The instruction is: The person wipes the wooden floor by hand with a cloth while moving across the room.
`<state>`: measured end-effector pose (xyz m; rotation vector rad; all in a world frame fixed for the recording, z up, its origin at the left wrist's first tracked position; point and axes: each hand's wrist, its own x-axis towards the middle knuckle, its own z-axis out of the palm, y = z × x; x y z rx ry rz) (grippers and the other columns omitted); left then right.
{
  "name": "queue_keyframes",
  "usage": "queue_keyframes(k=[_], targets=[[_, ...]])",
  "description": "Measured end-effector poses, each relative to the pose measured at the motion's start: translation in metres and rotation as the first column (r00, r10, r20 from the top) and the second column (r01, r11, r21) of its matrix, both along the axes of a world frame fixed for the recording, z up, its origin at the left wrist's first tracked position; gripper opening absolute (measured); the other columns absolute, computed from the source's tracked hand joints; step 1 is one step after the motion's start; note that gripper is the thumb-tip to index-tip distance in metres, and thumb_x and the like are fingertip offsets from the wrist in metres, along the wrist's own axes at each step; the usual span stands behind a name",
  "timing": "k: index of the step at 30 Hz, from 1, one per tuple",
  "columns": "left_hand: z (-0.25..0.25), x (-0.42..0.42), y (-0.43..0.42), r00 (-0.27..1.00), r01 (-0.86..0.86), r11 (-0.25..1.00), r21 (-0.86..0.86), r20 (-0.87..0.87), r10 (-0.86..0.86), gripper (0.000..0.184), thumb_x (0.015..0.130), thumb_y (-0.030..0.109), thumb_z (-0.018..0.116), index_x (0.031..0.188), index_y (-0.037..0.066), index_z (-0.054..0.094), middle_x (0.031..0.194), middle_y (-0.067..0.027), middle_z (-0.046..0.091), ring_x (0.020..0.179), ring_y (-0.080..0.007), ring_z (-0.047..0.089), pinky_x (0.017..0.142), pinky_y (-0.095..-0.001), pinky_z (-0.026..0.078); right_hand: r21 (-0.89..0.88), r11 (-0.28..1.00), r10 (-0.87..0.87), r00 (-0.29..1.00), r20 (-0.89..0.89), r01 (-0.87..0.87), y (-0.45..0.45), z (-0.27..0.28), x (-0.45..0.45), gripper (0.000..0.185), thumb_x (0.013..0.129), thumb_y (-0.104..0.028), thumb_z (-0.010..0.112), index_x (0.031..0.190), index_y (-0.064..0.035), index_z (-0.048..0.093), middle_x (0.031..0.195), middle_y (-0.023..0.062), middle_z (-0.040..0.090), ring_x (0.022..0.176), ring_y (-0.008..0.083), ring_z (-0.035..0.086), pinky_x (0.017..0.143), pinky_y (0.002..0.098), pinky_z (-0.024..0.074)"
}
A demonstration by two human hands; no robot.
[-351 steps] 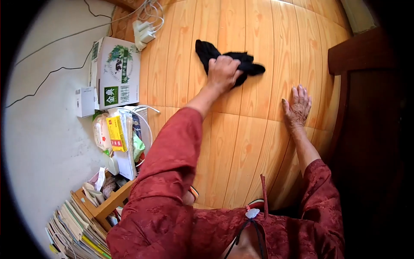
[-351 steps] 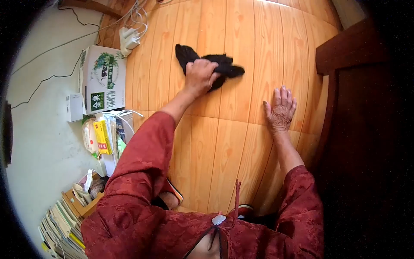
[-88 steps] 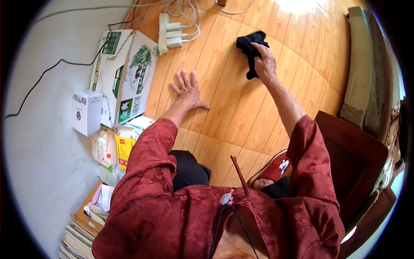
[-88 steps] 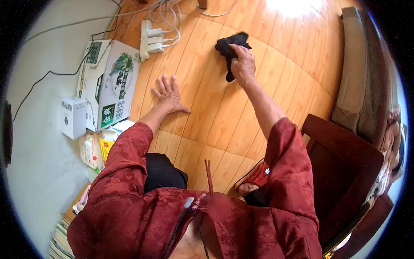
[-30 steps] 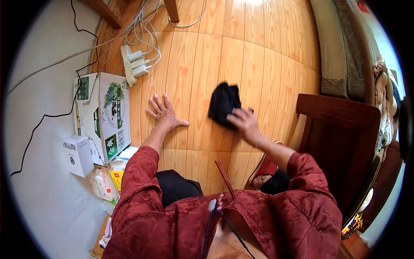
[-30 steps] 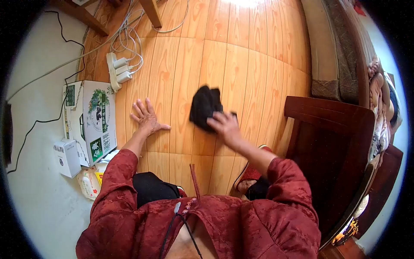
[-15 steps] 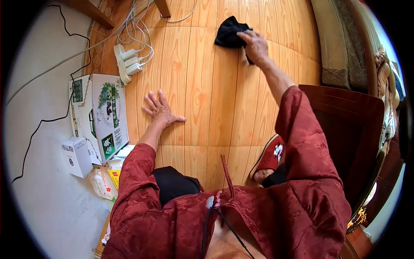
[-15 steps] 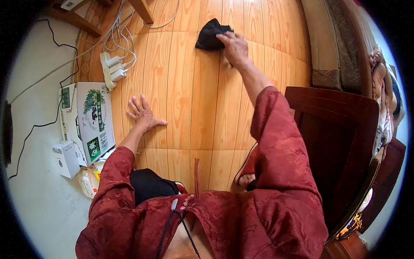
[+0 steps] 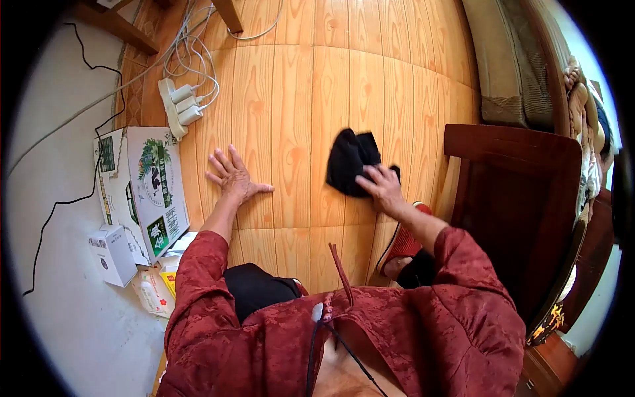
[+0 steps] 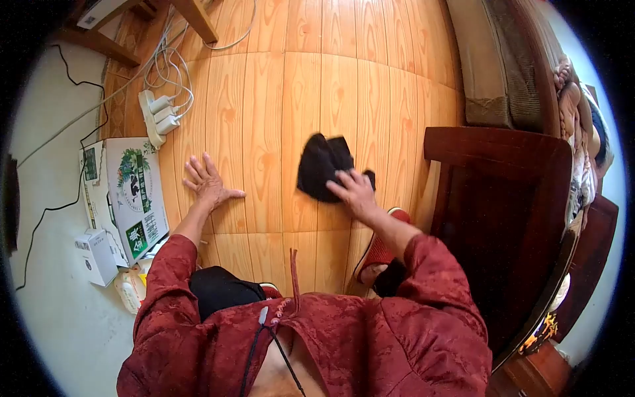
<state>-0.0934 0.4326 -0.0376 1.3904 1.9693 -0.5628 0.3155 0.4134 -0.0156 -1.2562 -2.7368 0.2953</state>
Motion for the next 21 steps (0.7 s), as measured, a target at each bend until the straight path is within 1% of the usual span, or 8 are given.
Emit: queue_keyframes(k=[3,6,11,15,17,19,20,21], targets=[[-0.002,0.003,0.002,1.0,-0.004,1.0,-0.017,-0.018,0.004,0.166,0.04,0.074,0.083,0.148,0.005,-0.023,0.151,-0.0304,-0.027,0.137,-0.0482,-0.031,0.103,-0.0736,-0.008,0.166,0.984,-0.069,0.997,-0.021,0.072,0.076,-0.008,-0.012,0.041,0.073,-0.009,0.061,0.112,-0.0222,0.067,0.119,0.0041,0.058,0.104,0.0283,0.054,0.072,0.0424,0.0448],[0.001,0.001,0.001,1.0,-0.011,1.0,0.009,-0.009,0.011,0.164,0.041,0.073,0.083,0.148,0.004,-0.021,0.151,-0.031,-0.026,0.137,-0.0486,-0.03,0.103,-0.0734,-0.008,0.245,0.956,-0.17,0.985,0.02,0.16,0.17,-0.023,-0.021,0.049,0.075,-0.004,0.058,0.119,-0.0238,0.063,0.122,0.0052,0.059,0.105,0.0297,0.056,0.078,0.0432,0.0484],[-0.002,0.003,0.0,1.0,-0.007,1.0,0.022,-0.029,0.008,0.164,0.041,0.073,0.083,0.149,0.004,-0.019,0.152,-0.0312,-0.025,0.138,-0.0494,-0.028,0.104,-0.0728,-0.009,0.016,0.916,-0.36,0.836,-0.414,0.402,0.255,0.024,-0.02,0.047,0.076,0.007,0.049,0.115,-0.0139,0.066,0.115,0.011,0.065,0.107,0.0311,0.06,0.093,0.0391,0.0472],[-0.004,0.002,-0.001,0.999,-0.005,1.0,0.011,-0.037,0.005,0.165,0.04,0.074,0.082,0.149,0.004,-0.02,0.151,-0.0306,-0.026,0.138,-0.0497,-0.028,0.104,-0.0726,-0.01,-0.365,0.751,-0.65,0.519,-0.555,0.55,0.188,0.066,0.02,0.045,0.085,0.006,0.046,0.127,-0.006,0.058,0.121,0.0098,0.063,0.117,0.0204,0.055,0.102,0.0301,0.0396],[-0.005,0.002,-0.001,0.999,-0.009,1.0,0.01,-0.037,0.009,0.165,0.039,0.073,0.083,0.149,0.005,-0.021,0.151,-0.0304,-0.026,0.138,-0.0496,-0.028,0.104,-0.0727,-0.01,-0.382,0.631,-0.753,0.417,-0.509,0.675,0.137,0.068,0.054,0.042,0.088,-0.002,0.051,0.129,-0.0067,0.056,0.121,0.0141,0.062,0.116,0.0243,0.056,0.102,0.0327,0.0402],[0.0,0.003,0.002,0.999,-0.013,1.0,-0.004,-0.032,0.013,0.165,0.04,0.073,0.083,0.148,0.006,-0.022,0.151,-0.0302,-0.026,0.138,-0.0495,-0.028,0.104,-0.0725,-0.01,-0.409,0.545,-0.782,0.268,-0.563,0.732,0.087,0.016,0.108,0.044,0.088,-0.001,0.051,0.132,-0.0071,0.053,0.121,0.0133,0.061,0.114,0.0251,0.056,0.1,0.0345,0.0415],[0.002,0.004,0.002,0.999,-0.017,1.0,-0.013,-0.031,0.017,0.165,0.04,0.072,0.084,0.148,0.006,-0.022,0.151,-0.0301,-0.027,0.138,-0.0495,-0.028,0.104,-0.0724,-0.01,-0.419,0.452,-0.831,0.201,-0.519,0.788,0.057,-0.003,0.128,0.044,0.086,-0.002,0.053,0.13,-0.0068,0.054,0.12,0.0156,0.061,0.113,0.0286,0.057,0.099,0.0369,0.0428],[0.002,0.004,0.003,0.999,-0.018,1.0,-0.022,-0.04,0.017,0.166,0.04,0.072,0.084,0.148,0.006,-0.023,0.151,-0.0301,-0.027,0.138,-0.0494,-0.028,0.104,-0.0722,-0.01,-0.352,0.233,-0.946,0.128,-0.297,0.907,0.035,-0.014,0.139,0.046,0.084,-0.008,0.058,0.129,-0.0088,0.055,0.118,0.0188,0.061,0.112,0.0343,0.057,0.098,0.0405,0.0437]])
